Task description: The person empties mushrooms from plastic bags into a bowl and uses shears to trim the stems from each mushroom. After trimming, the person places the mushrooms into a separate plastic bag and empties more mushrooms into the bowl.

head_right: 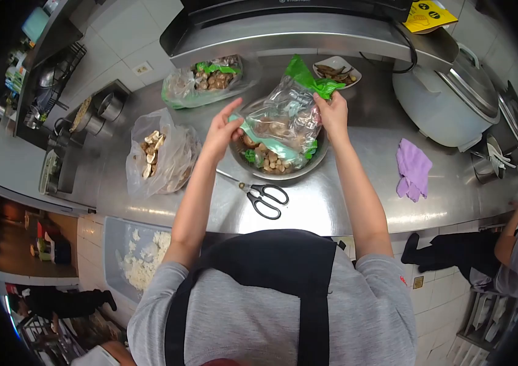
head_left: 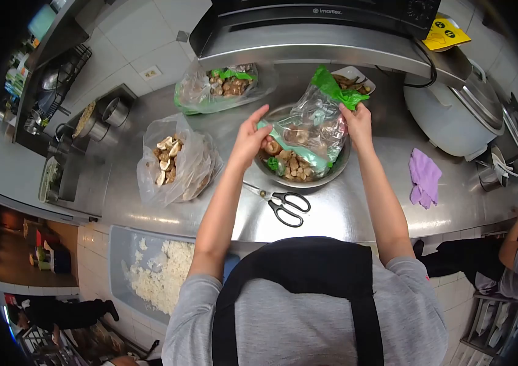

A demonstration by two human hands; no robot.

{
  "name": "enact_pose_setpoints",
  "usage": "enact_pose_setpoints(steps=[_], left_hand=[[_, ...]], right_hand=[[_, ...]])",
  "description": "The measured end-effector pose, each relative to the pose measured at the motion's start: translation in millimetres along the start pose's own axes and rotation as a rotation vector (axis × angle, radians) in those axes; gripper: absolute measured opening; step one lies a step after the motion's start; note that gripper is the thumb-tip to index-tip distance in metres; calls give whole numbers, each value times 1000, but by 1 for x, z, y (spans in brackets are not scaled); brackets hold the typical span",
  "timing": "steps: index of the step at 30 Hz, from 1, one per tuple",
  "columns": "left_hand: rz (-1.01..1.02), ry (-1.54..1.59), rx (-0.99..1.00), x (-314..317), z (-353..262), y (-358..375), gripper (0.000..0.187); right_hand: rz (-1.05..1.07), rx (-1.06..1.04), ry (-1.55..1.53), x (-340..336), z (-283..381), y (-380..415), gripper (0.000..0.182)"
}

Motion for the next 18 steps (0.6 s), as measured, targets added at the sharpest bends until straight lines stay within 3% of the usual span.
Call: enact_pose_setpoints(steps=[1, 3, 5, 9, 10, 12, 13, 15, 17, 18], left_hand=[[-5, -80, 6, -2, -10, -1, 53], [-3, -47, 79, -3, -29, 1, 55], [14, -34, 135, -5, -35, 1, 56], [45, -213, 20, -26, -20, -1, 63], [50, -216, 18, -32, -12, -1, 63], [29, -507, 138, -38, -8, -3, 79], [34, -505, 140, -27, -21, -1, 79], [-167, -447, 347, -5, -66, 9, 96], [-70, -223, 371, 27, -89, 15, 103], [-199, -420, 552, 40, -108, 22, 95]], right_hand=[[4, 0, -3, -1, -1, 2, 14], [23, 242, -181, -2, -16, 9, 14], [14, 230, -169, 4, -20, 13, 14], [27, 196, -239, 7, -8, 7, 15], [77, 97, -271, 12, 3, 4, 17], [199, -34, -282, 22, 26, 1, 22], [194, -35, -279, 25, 40, 0, 22], [597, -52, -137, 60, 68, 15, 24], [681, -147, 61, 87, 92, 30, 34], [638, -473, 374, 98, 122, 43, 45]])
Point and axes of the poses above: each hand's wrist, its own y-axis away from the middle knuckle, its own x-axis out of the palm, z = x × y, the point moved 7 cm from there along -y, towards the middle knuckle, and after that the axes turned 7 degrees about -y, right-handed, at the moved point
